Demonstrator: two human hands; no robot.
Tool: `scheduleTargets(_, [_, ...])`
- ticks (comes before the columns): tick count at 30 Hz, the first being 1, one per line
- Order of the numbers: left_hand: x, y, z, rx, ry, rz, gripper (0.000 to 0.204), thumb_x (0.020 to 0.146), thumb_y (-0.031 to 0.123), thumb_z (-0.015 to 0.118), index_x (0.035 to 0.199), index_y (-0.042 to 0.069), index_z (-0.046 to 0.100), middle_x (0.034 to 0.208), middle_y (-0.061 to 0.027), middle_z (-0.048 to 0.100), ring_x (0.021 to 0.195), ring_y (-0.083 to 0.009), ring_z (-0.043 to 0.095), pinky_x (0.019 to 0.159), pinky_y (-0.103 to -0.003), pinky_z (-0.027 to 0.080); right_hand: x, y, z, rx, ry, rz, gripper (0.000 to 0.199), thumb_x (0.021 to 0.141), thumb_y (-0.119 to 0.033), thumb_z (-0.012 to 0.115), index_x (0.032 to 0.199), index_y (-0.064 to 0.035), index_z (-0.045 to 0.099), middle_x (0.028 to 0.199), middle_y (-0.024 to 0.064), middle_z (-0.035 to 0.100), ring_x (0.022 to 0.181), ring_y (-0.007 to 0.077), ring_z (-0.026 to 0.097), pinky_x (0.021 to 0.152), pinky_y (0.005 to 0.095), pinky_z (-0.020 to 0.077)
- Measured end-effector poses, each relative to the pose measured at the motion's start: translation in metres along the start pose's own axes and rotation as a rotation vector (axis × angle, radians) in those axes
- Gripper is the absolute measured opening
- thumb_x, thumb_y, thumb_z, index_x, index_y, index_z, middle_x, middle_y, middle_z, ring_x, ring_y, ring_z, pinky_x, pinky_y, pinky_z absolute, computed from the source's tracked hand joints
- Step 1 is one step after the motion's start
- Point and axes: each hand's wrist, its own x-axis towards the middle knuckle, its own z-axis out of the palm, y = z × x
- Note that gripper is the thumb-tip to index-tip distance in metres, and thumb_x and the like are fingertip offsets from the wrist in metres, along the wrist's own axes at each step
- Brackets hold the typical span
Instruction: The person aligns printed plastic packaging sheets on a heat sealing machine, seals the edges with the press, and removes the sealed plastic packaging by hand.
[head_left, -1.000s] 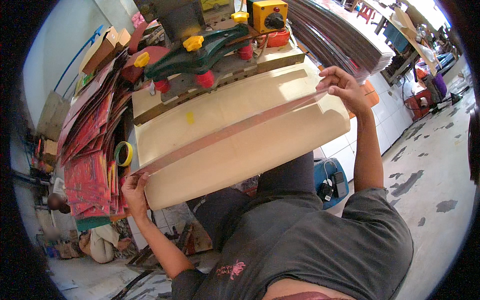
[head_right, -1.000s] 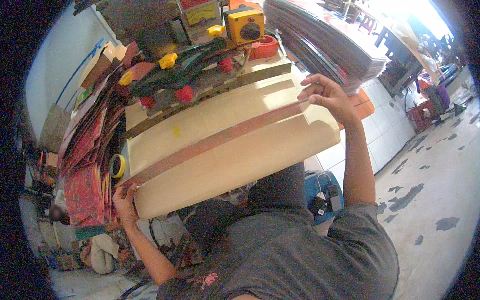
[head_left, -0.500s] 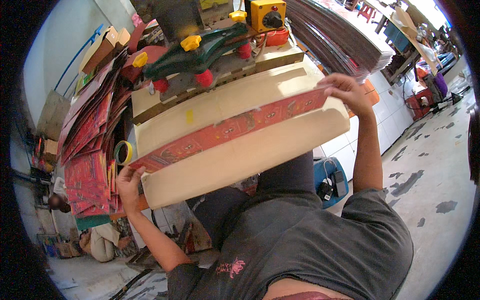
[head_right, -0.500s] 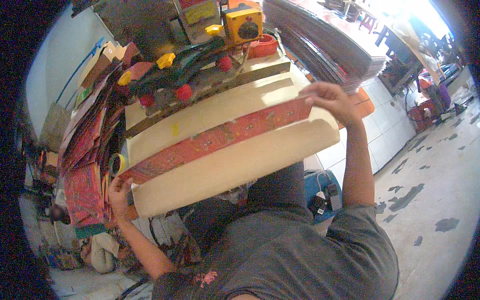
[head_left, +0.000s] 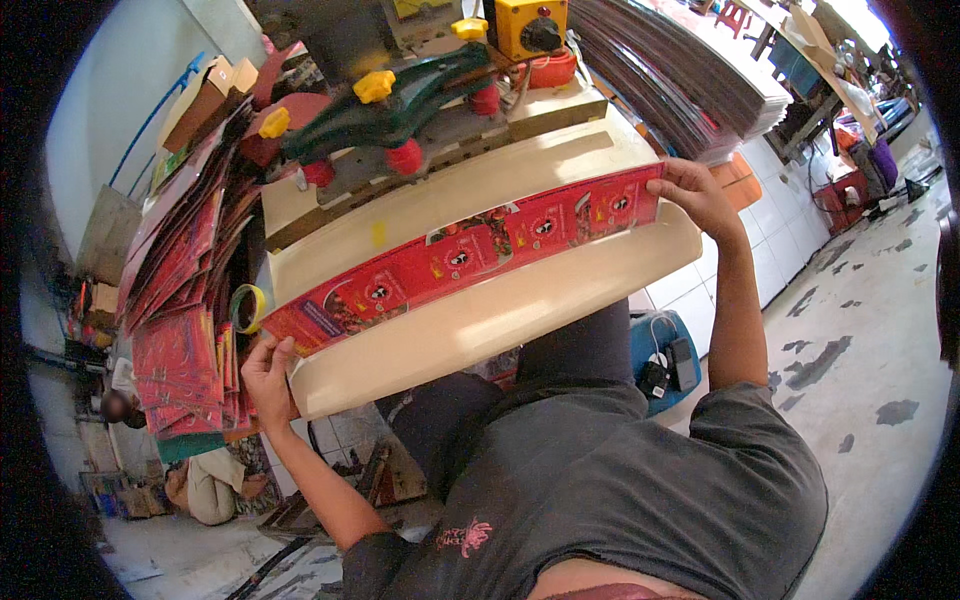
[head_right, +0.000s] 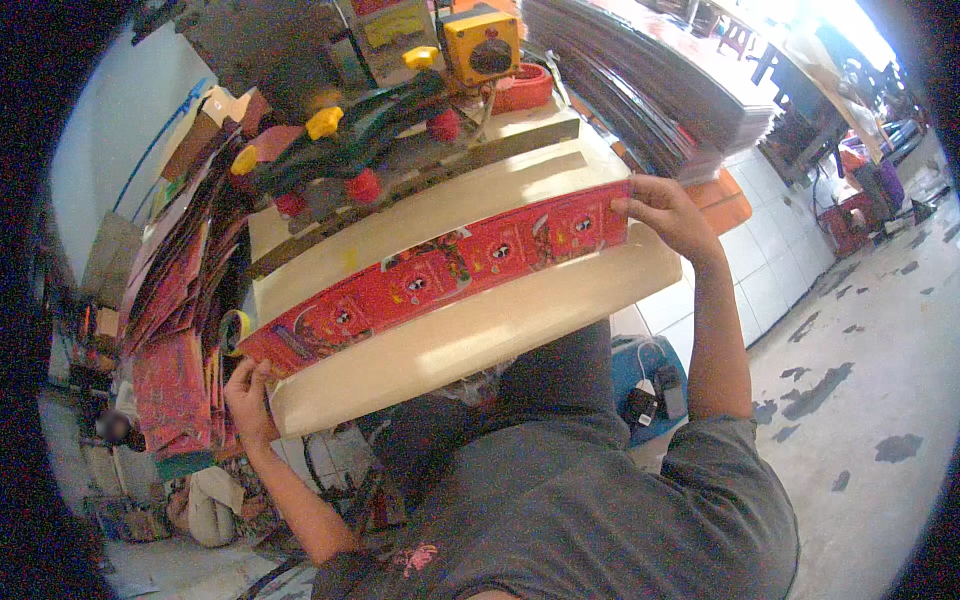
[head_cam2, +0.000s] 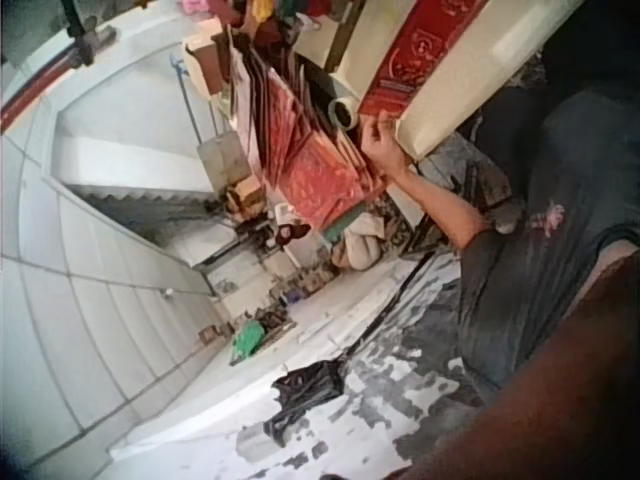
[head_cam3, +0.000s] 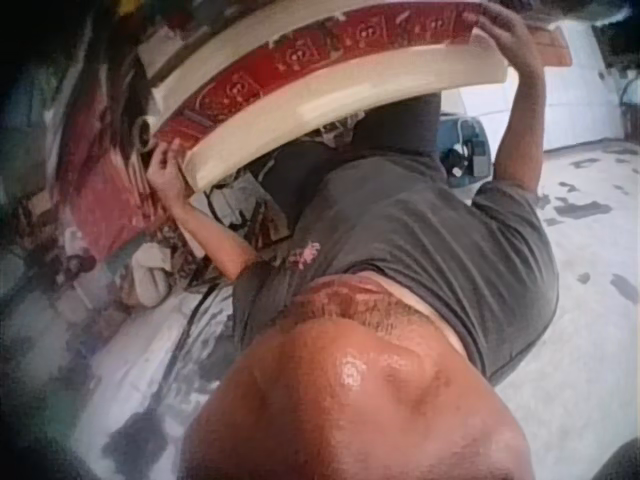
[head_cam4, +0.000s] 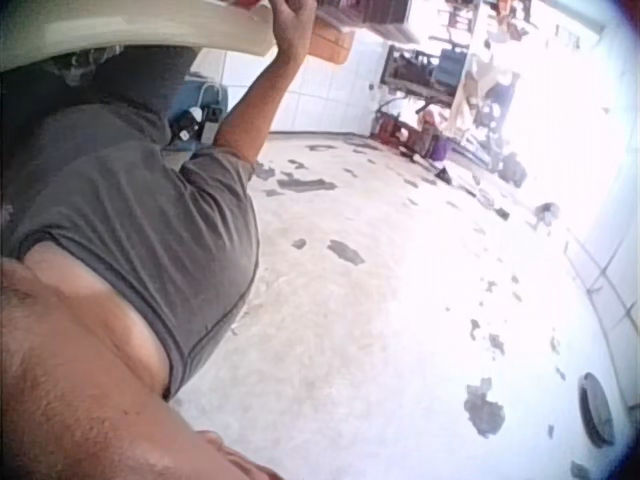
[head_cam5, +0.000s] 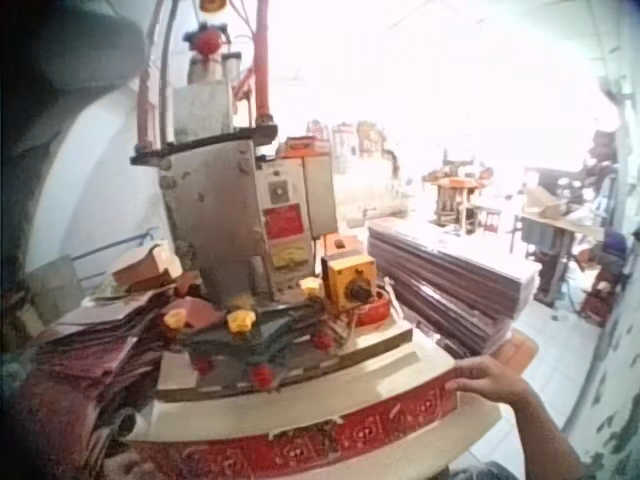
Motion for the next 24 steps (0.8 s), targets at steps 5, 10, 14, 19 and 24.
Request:
scheduleTargets(5, [-0.001, 0.02, 0.024, -0.203, 0.098, -0.002, 0.017, 0.102, 0.021, 0.067, 0.093, 0.008, 0.061, 0.081, 0.0079, 0.054, 0.069, -0.0033, 0.047, 0.063, -0.021, 0.037, -0.001, -0.005, 0.005, -0.005, 0.041, -0.048, 0.031, 0.1, -0.023, 0.067, 0.121, 0.0, 0.068, 0.111, 0.0058, 0.072, 0.1, 0.0126, 0.065, 0.091, 0.0313, 0.0519])
scheduleTargets(10, [0.007, 0.017, 0.029, -0.22, 0.155, 0.056, 0.017, 0.105, 0.019, 0.061, 0.094, 0.007, 0.06, 0.085, 0.0055, 0.058, 0.077, -0.0033, 0.049, 0.07, -0.021, 0.042, 0.003, -0.007, 0.026, 0.018, 0.175, -0.096, 0.032, 0.103, -0.028, 0.063, 0.12, -0.0013, 0.066, 0.102, 0.0027, 0.07, 0.097, 0.0084, 0.062, 0.086, 0.0269, 0.0494])
scheduleTargets(14, [0.012, 0.016, 0.034, -0.135, 0.139, 0.126, 0.02, 0.106, 0.021, 0.06, 0.095, 0.004, 0.06, 0.087, 0.0039, 0.06, 0.08, -0.0045, 0.051, 0.075, -0.023, 0.046, 0.009, 0.015, 0.03, -0.03, 0.266, -0.026, 0.025, 0.104, -0.029, 0.062, 0.106, -0.0038, 0.065, 0.089, 0.0011, 0.068, 0.08, 0.007, 0.061, 0.068, 0.0212, 0.0485])
scheduleTargets(19, [0.011, 0.025, 0.048, -0.032, 0.126, -0.021, 0.028, 0.108, 0.028, 0.055, 0.101, 0.001, 0.062, 0.092, 0.0006, 0.065, 0.081, -0.0064, 0.055, 0.077, -0.024, 0.048, 0.011, 0.003, 0.057, -0.092, 0.36, 0.138, 0.032, 0.1, -0.028, 0.069, 0.118, -0.0043, 0.058, 0.078, 0.0002, 0.061, 0.068, 0.0064, 0.056, 0.059, 0.022, 0.0441])
scheduleTargets(24, [0.028, 0.039, 0.059, 0.287, 0.174, 0.023, 0.034, 0.106, 0.03, 0.059, 0.119, -0.001, 0.065, 0.091, -0.004, 0.067, 0.08, -0.0067, 0.056, 0.076, -0.025, 0.048, 0.021, 0.001, 0.052, -0.33, 0.281, 0.101, 0.047, 0.094, -0.024, 0.072, 0.135, -0.0076, 0.054, 0.083, 0.0112, 0.072, 0.073, 0.012, 0.066, 0.065, 0.0289, 0.0498])
